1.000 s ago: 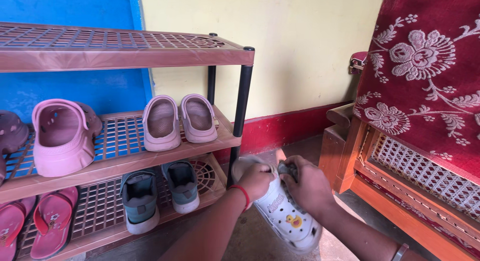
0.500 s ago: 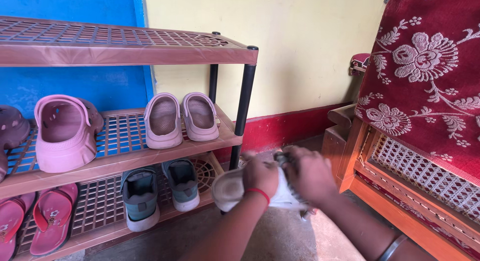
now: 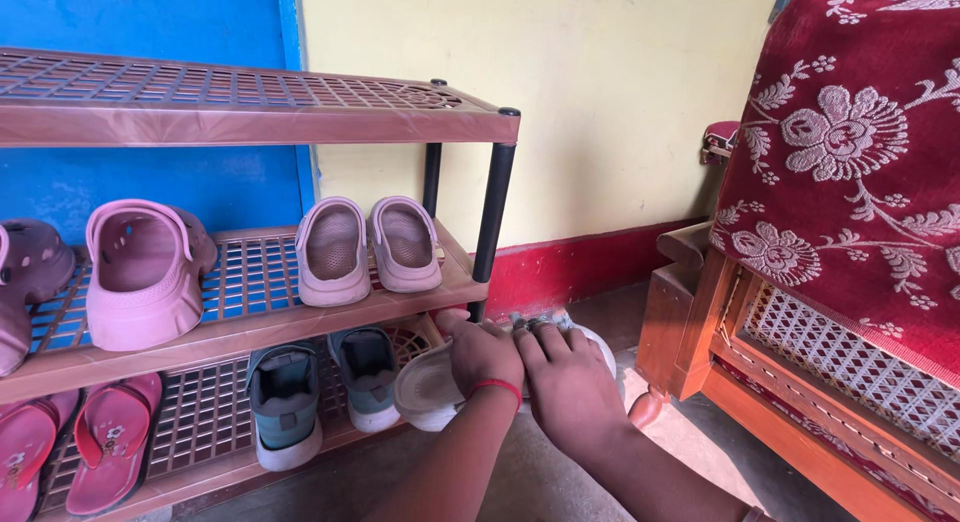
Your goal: The person wipes a teal sneaker and a white clog-style shoe with a cloth, cleaning the uppers and soles. The person places the cleaned shoes on a multi-tiered shoe rack.
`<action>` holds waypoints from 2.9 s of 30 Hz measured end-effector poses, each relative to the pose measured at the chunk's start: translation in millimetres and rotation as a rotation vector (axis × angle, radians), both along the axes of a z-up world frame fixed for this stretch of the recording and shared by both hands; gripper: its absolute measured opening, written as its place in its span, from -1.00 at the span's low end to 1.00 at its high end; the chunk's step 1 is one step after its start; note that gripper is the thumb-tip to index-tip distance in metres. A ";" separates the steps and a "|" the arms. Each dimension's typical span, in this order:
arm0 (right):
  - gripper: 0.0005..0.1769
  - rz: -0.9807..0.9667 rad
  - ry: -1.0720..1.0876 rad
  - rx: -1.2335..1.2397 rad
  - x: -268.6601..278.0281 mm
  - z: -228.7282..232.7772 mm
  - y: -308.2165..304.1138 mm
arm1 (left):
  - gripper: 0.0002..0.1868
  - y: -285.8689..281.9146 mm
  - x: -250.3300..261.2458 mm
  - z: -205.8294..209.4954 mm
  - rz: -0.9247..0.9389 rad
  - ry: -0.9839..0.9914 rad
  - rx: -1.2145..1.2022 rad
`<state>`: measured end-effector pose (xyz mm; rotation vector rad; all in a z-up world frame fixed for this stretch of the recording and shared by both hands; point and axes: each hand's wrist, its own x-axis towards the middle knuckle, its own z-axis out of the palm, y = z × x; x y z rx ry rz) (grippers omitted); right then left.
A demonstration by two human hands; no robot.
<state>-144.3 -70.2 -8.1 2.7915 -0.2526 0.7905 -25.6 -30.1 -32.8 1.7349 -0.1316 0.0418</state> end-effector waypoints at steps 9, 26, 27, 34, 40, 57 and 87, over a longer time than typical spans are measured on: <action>-0.55 -0.170 -0.156 0.583 3.0 18.9 -68.2 | -0.62 2.9 -24.3 11.8 -0.184 -0.376 0.153; -0.53 -0.360 -0.139 0.754 1.1 26.1 -72.2 | -0.52 -15.6 35.8 -7.1 -0.157 -0.232 -0.093; -0.55 -0.365 -0.160 0.884 3.8 26.4 -84.4 | -0.52 -12.2 33.3 -3.8 -0.157 -0.258 -0.114; -0.62 -0.271 -0.426 0.935 11.7 15.3 -80.4 | -0.57 -5.7 41.2 -1.6 0.094 -0.113 0.028; -0.58 -0.031 -0.427 0.540 2.2 26.7 -29.1 | -0.58 -3.1 67.5 -13.6 0.206 0.032 -0.062; -0.61 -0.059 -0.066 0.568 25.2 56.4 69.1 | -0.69 99.3 73.0 62.9 -0.210 0.463 -1.157; -0.42 0.016 -0.174 0.679 256.6 291.9 227.8 | -0.50 328.7 116.2 264.9 -0.108 -0.642 -0.466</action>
